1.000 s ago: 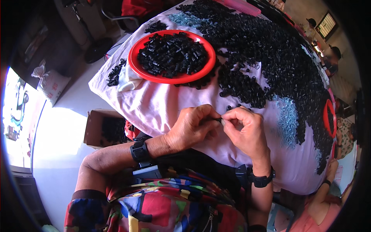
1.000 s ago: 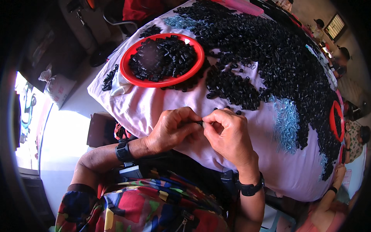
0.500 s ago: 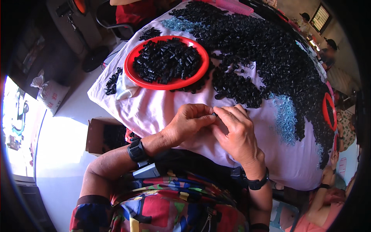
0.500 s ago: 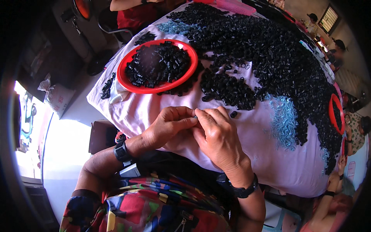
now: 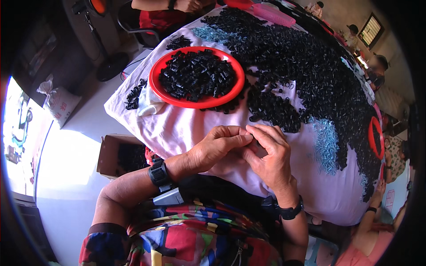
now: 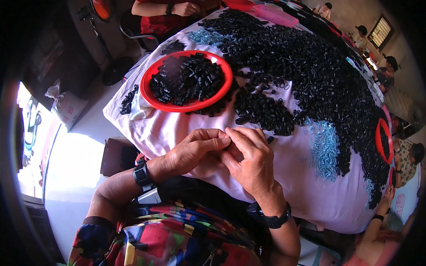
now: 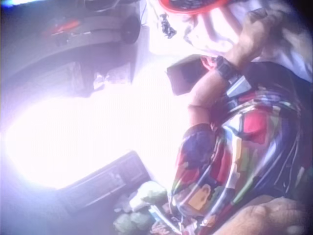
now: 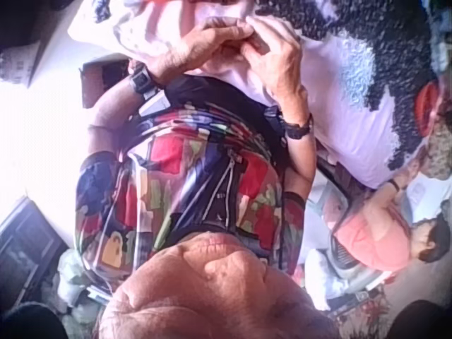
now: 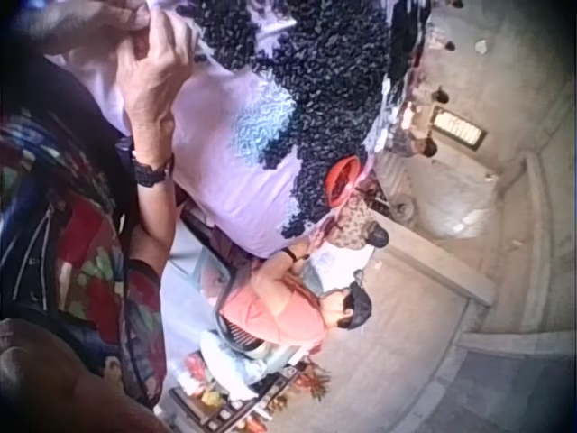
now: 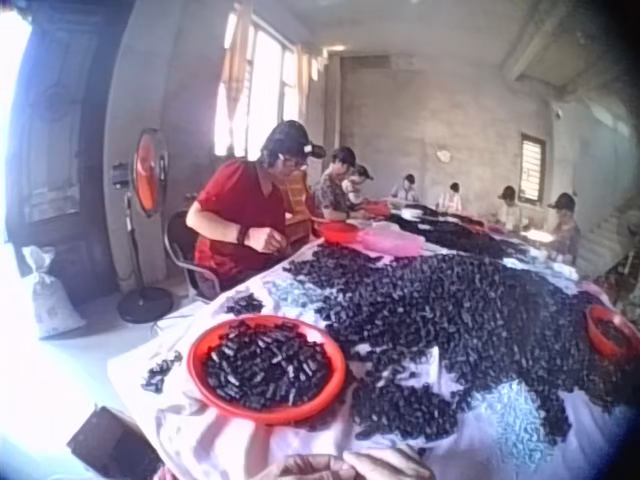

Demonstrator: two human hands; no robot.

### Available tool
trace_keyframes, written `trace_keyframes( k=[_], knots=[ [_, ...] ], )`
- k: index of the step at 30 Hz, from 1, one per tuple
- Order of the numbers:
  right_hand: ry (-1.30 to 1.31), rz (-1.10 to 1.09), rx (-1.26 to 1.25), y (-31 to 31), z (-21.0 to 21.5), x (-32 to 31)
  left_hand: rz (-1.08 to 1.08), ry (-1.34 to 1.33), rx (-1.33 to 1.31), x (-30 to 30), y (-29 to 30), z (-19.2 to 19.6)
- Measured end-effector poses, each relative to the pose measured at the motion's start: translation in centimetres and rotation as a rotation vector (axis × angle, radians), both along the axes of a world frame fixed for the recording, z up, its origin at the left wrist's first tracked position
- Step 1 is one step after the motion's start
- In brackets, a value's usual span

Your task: Manually assembling and connecting small black rubber components at a work table in a shoe factory.

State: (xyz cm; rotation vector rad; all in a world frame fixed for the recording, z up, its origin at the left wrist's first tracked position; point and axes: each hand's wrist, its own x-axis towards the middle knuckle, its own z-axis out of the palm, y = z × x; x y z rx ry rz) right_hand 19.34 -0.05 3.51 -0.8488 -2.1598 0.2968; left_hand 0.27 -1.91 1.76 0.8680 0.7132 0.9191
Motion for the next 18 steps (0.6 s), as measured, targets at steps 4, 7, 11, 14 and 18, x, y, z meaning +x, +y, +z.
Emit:
trace_keyframes(
  k=[4,7,11,14,18],
  knots=[
    [0.024,0.005,0.034,0.1,0.2,-0.1,0.004,-0.015,-0.031,0.0,0.0,0.1],
    [0.012,0.033,0.038,0.2,0.4,0.1,0.019,-0.048,-0.058,0.1,-0.2,-0.3],
    [-0.022,0.035,0.046,0.6,0.2,0.7,-0.081,-0.100,-0.096,-0.4,0.3,-1.5],
    [-0.041,0.058,0.068,0.7,-0.1,0.7,-0.129,-0.043,-0.090,-0.5,0.2,-1.1],
    [-0.044,0.082,0.067,0.6,0.1,0.6,-0.119,0.001,-0.086,-0.5,0.1,-0.8]
  ],
)
